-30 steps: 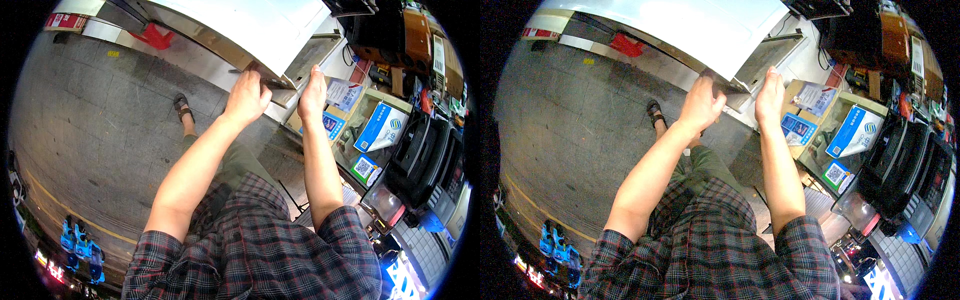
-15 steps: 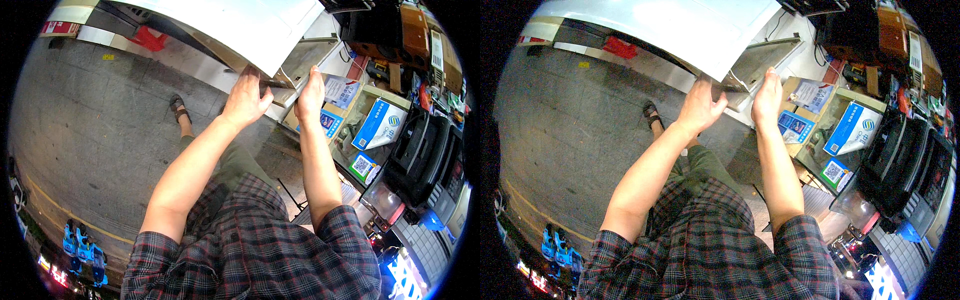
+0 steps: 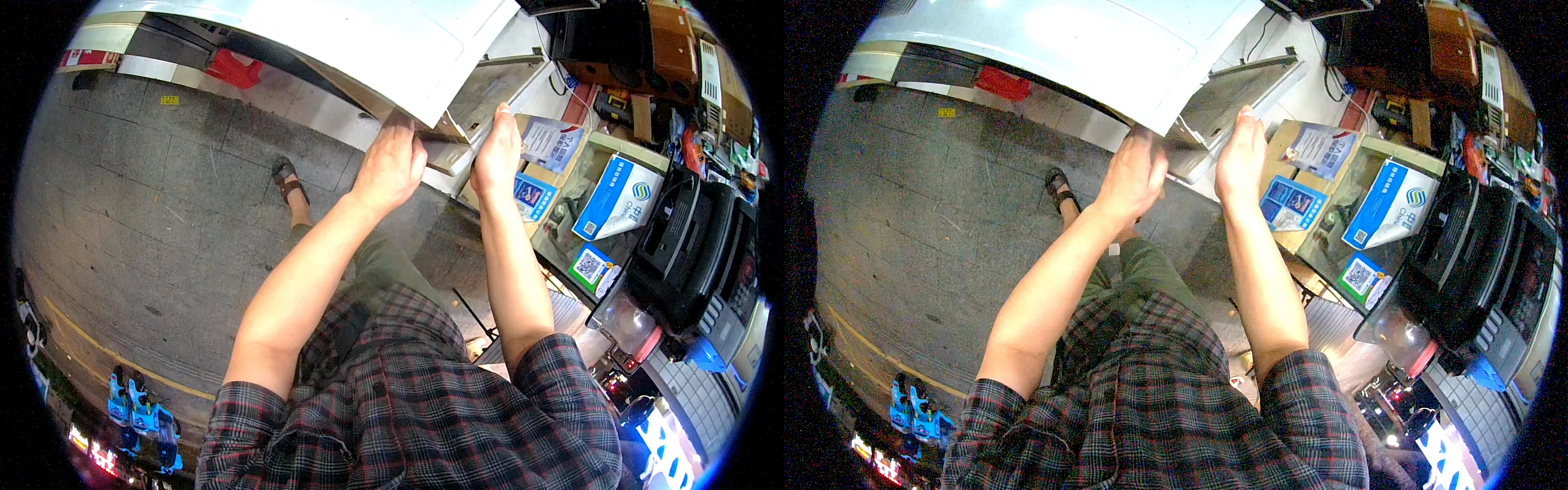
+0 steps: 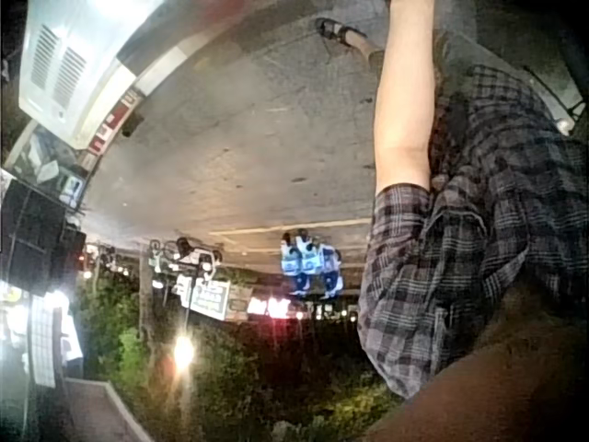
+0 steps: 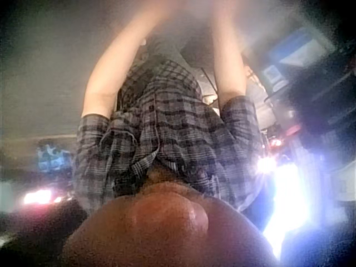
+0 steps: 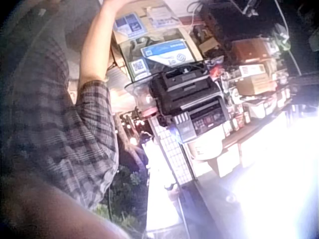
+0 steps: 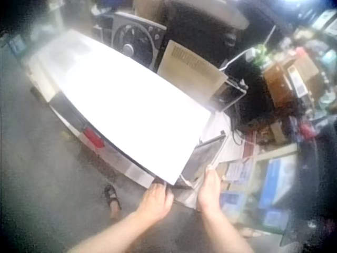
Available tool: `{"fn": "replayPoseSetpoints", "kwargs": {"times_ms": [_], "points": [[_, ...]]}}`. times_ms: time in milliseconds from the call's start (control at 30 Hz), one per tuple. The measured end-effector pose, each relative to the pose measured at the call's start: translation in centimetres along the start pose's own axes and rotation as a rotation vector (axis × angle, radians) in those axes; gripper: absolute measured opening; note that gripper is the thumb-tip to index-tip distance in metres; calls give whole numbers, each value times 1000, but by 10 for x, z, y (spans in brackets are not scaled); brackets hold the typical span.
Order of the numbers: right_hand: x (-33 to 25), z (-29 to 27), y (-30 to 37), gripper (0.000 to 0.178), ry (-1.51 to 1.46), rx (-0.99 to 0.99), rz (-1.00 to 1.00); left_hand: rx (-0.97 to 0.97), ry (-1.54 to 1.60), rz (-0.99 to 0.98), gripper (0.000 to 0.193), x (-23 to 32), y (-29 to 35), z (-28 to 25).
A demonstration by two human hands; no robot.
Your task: The person assembles a white appliance, likely an air conditioner or range hood, in a cluttered workshop. They attach a rectangular filter panel to the unit's frame, wipe the surface with a cloth, and use a yellow power drill to secure screws into the casing.
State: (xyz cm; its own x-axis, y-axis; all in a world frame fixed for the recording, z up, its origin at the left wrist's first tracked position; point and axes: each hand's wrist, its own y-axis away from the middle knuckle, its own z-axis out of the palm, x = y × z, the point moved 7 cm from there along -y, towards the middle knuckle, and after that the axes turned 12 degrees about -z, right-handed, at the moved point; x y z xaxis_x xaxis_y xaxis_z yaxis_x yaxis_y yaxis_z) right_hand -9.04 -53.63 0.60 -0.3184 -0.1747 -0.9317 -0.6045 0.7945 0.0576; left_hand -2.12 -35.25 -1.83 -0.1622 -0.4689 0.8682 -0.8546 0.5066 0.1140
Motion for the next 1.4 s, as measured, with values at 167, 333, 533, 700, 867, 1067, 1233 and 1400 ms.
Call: {"fn": "replayPoseSetpoints", "kwargs": {"times_ms": [167, 333, 533, 700, 867, 1067, 1233, 1400], "points": [[3, 2, 5, 63, -13, 14, -13, -8, 43, -81, 31, -2, -4, -9], [16, 1, 6, 59, -126, 66, 12, 14, -54, 27, 30, -3, -15, -20], [3, 7, 12, 69, -84, 45, 13, 18, -79, 60, 29, -5, -18, -23], [15, 2, 11, 73, -24, 54, -2, -4, -65, 135, 24, 0, -22, -31], [4, 11, 14, 73, 7, 54, -16, -131, -177, 205, 25, -14, -32, -33], [-21, 18, 13, 49, 84, 40, -54, -174, -146, 167, 21, -12, -29, -36], [-26, 18, 9, 49, 71, 8, -57, -226, 59, 32, 29, -15, -21, -40], [-26, 21, 8, 49, 85, -26, -18, 48, 537, -557, 43, -101, 5, -15]]}}
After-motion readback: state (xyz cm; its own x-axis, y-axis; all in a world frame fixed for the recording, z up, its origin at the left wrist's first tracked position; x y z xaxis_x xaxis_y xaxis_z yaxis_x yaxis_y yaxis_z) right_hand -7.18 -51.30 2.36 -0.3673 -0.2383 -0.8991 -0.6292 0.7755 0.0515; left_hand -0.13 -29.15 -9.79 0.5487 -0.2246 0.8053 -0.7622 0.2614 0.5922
